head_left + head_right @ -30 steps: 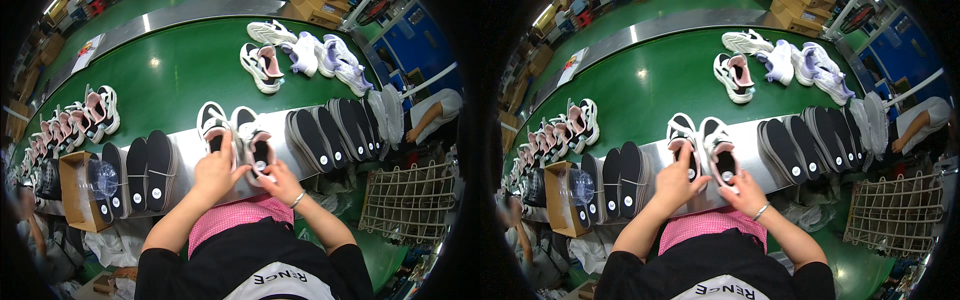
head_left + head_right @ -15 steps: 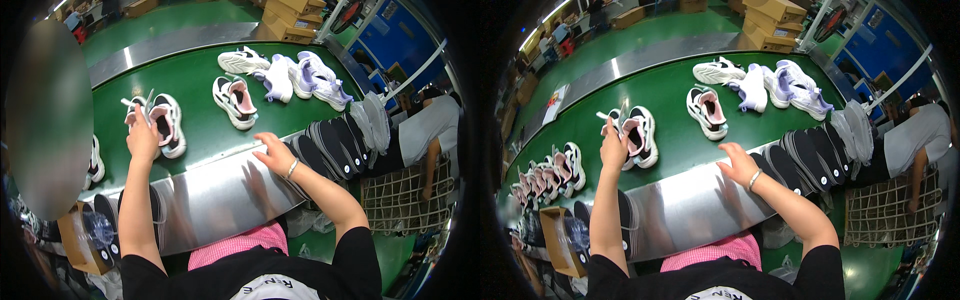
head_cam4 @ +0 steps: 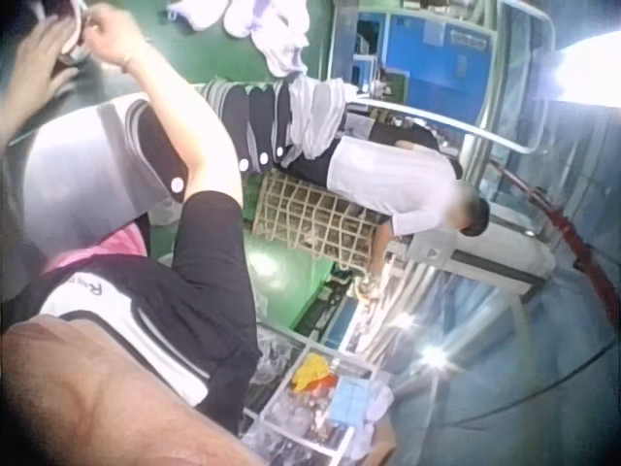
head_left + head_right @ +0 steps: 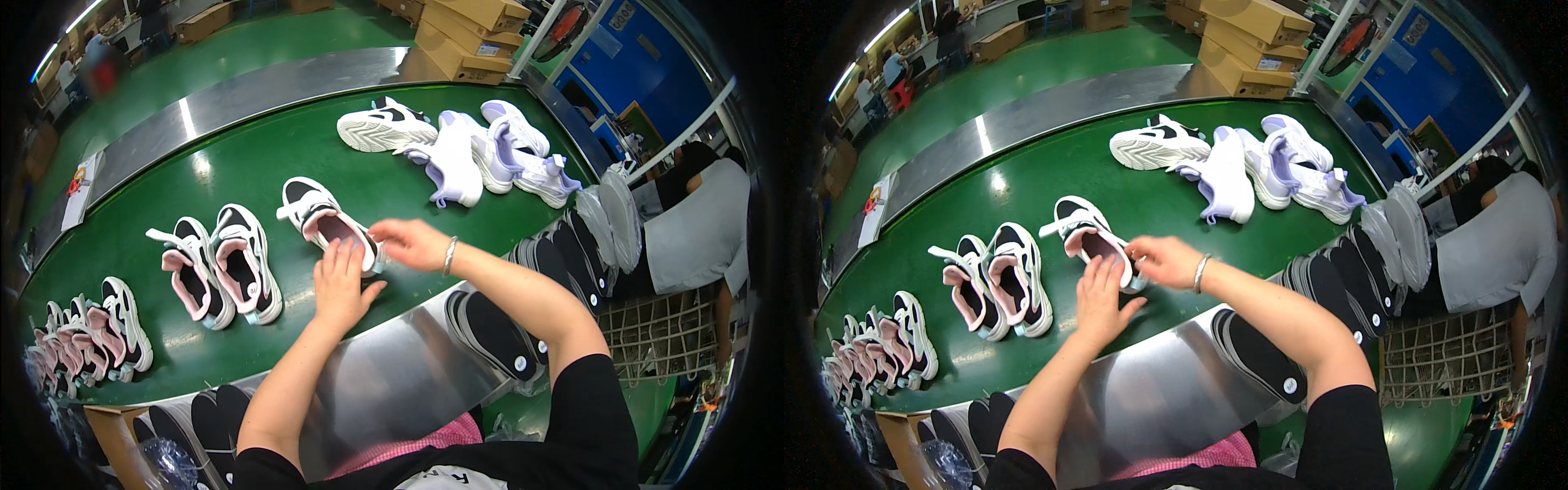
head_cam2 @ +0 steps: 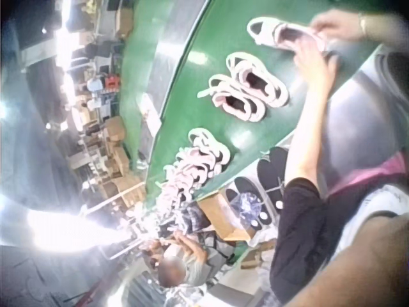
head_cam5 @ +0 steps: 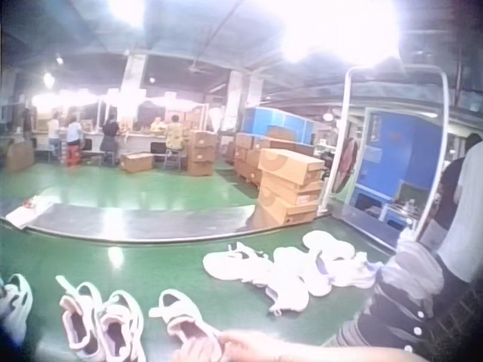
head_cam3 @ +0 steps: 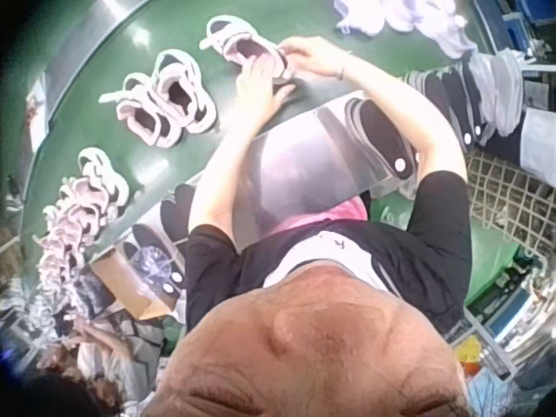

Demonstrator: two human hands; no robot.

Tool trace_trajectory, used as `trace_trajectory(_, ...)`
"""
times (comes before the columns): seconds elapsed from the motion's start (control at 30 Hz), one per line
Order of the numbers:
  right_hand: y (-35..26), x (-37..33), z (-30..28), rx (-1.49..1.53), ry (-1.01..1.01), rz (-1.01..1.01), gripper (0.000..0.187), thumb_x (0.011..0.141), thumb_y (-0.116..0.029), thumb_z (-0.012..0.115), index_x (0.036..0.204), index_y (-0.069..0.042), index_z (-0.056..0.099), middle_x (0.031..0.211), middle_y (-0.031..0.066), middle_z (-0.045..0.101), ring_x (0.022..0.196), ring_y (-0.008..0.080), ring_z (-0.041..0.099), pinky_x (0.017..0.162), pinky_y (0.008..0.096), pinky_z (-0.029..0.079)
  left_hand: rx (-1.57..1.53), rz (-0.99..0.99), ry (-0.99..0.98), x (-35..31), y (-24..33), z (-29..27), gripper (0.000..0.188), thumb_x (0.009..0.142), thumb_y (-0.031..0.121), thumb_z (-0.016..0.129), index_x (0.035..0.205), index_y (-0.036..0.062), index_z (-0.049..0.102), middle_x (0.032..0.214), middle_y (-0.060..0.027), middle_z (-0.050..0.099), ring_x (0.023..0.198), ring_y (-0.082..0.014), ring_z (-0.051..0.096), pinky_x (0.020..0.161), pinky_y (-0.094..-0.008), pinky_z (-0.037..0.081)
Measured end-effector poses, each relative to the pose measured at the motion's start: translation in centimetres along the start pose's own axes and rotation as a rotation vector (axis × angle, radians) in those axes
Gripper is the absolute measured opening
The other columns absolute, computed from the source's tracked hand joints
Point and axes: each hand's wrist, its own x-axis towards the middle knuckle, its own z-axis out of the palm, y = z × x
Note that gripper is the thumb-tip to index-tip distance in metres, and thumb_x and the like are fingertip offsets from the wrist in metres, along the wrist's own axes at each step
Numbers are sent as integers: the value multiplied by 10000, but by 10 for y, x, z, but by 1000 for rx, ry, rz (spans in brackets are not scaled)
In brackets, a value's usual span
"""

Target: The person inserts black insoles into footwear on a green assembly line conveyor belt. They pick up a stack of insoles, retrieve individual insoles from a nearby shelf, and place them inside the shoes, using their hands to press and fit them into place.

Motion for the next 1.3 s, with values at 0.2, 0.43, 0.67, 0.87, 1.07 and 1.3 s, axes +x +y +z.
trace_trajectory(0.2,91,83,-86,-542,651,81,323,747,-185,520,1009,4,503,961,183,549,899,323,520,805,369,412,-54,1,270,-10,-11,46,456,566,139,666,957,35,456,942,-110,476,1071,-350,366,808,-467,313)
trace_trajectory(0.43,137,165,-132,-566,631,512,722,635,-394,649,1183,-13,374,1193,183,415,1085,323,405,896,360,343,-39,-38,253,-18,-11,58,386,631,74,595,970,25,418,860,-135,473,1012,-381,389,929,-464,244)
trace_trajectory(0.67,103,167,-151,-832,133,648,825,445,-539,719,1106,-93,510,1091,107,510,1082,255,420,878,375,335,14,6,286,-7,-6,58,321,657,63,534,949,2,415,794,-126,468,855,-306,457,983,-454,191)
trace_trajectory(0.87,39,132,-106,-1337,125,132,483,533,-393,715,920,-129,600,871,40,596,965,216,478,851,423,255,31,6,339,-13,-7,57,373,637,37,552,986,-6,428,861,-160,484,1030,-396,384,935,-454,249)
trace_trajectory(1.07,-63,4,-69,-856,341,206,422,675,-397,627,932,-71,547,834,86,603,786,217,568,884,437,241,8,-115,206,0,19,13,300,630,71,587,904,6,483,884,-151,501,968,-336,421,816,-433,312)
trace_trajectory(1.3,-63,-128,26,-956,442,255,332,712,-379,571,783,-62,503,684,66,581,537,219,546,644,369,357,-115,-11,-96,-59,118,-49,219,617,137,616,794,60,512,739,-94,496,779,-279,461,641,-399,329)
